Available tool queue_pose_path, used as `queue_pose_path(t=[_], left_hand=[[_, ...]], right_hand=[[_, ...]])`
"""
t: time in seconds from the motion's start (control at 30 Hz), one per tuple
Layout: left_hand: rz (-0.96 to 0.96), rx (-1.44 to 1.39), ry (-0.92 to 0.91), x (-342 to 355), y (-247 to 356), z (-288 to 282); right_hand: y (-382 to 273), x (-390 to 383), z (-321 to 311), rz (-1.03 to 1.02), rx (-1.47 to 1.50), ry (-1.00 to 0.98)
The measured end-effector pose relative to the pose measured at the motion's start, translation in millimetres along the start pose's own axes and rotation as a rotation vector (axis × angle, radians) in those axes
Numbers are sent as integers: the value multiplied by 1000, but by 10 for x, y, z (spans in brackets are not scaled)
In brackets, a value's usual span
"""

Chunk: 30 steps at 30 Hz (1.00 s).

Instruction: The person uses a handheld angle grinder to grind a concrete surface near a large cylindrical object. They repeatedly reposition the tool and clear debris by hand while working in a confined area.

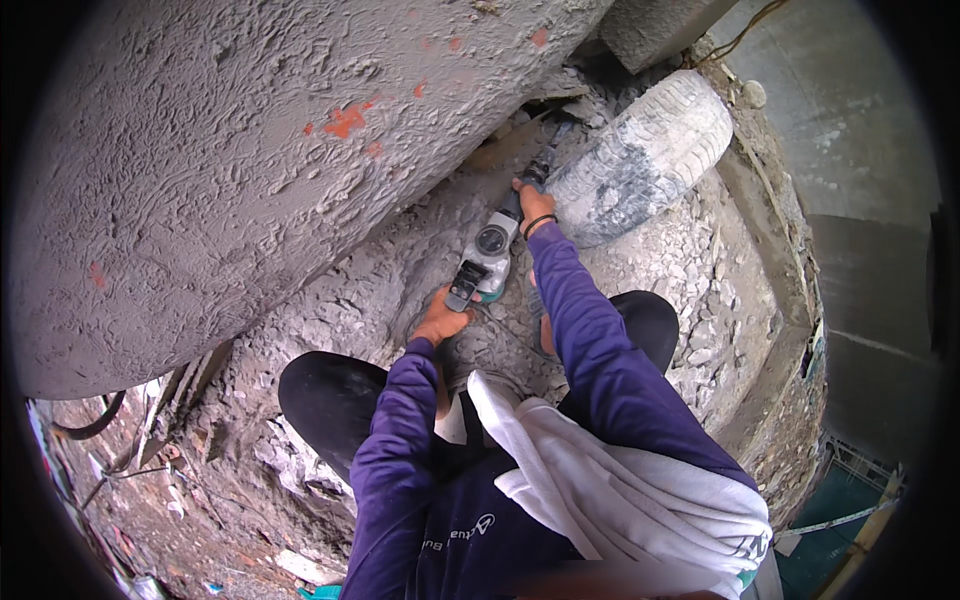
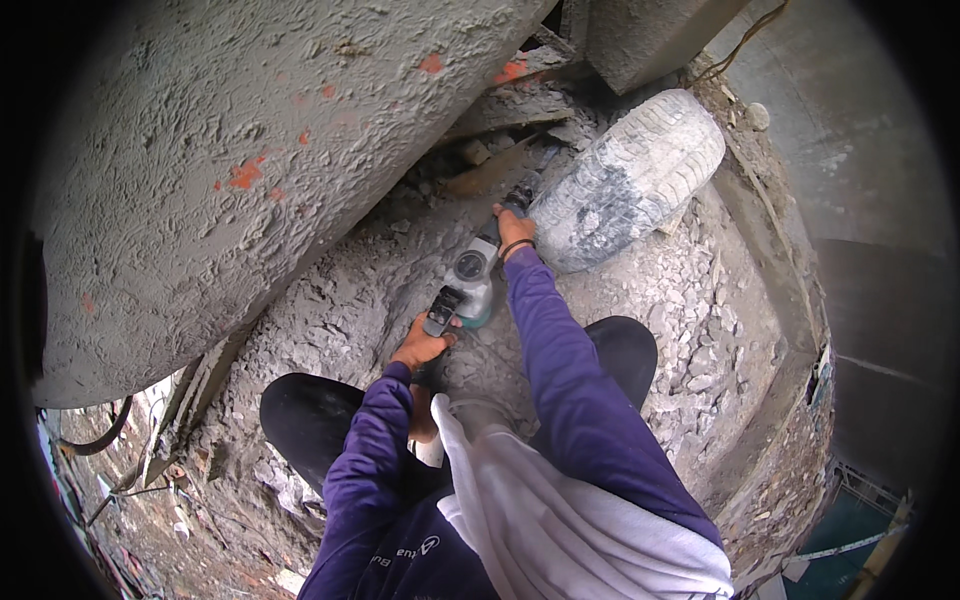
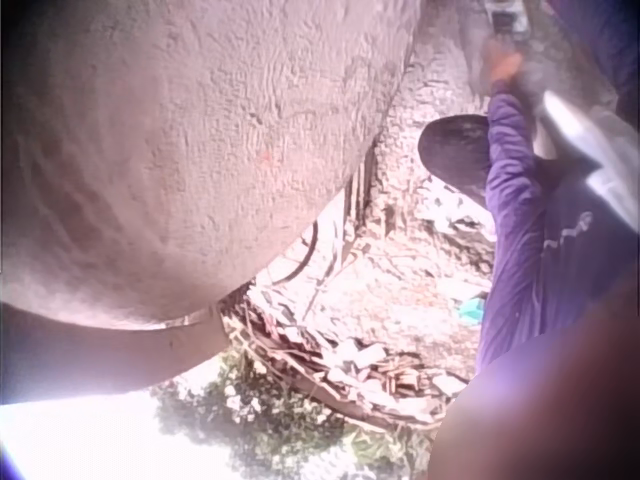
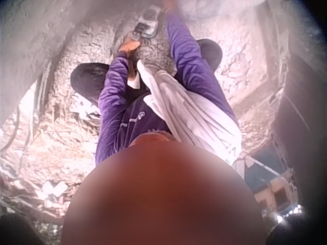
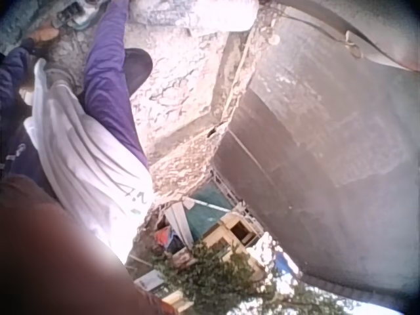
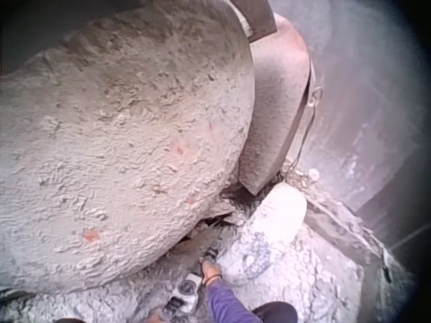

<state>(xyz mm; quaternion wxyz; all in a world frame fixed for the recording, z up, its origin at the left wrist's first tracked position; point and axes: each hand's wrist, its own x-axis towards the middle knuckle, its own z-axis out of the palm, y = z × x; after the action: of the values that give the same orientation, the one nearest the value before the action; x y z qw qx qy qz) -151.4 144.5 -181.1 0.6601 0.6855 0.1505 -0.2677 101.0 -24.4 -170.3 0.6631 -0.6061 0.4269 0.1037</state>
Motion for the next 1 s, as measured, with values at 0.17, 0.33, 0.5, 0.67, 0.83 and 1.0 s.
queue_pose_path(t=[0.17, 0.33, 0.5, 0.67, 0.83, 1.0], left_hand=[[12, 54, 1, 19, 93, 6], [-5, 82, 6, -3, 228, 51], [28, 17, 28, -7, 240, 146], [18, 0, 54, 49, 180, 198], [107, 90, 187, 131, 427, 334], [156, 384, 287, -372, 1907, 312]], right_hand=[[16, 81, 12, 0, 72, -1], [22, 252, -51, 47, 76, -21], [-43, 294, -108, 106, 67, -62], [-72, 280, -127, 121, 107, -87], [-343, 309, -162, 210, 166, -239], [-815, 137, -303, 206, 116, -486]])
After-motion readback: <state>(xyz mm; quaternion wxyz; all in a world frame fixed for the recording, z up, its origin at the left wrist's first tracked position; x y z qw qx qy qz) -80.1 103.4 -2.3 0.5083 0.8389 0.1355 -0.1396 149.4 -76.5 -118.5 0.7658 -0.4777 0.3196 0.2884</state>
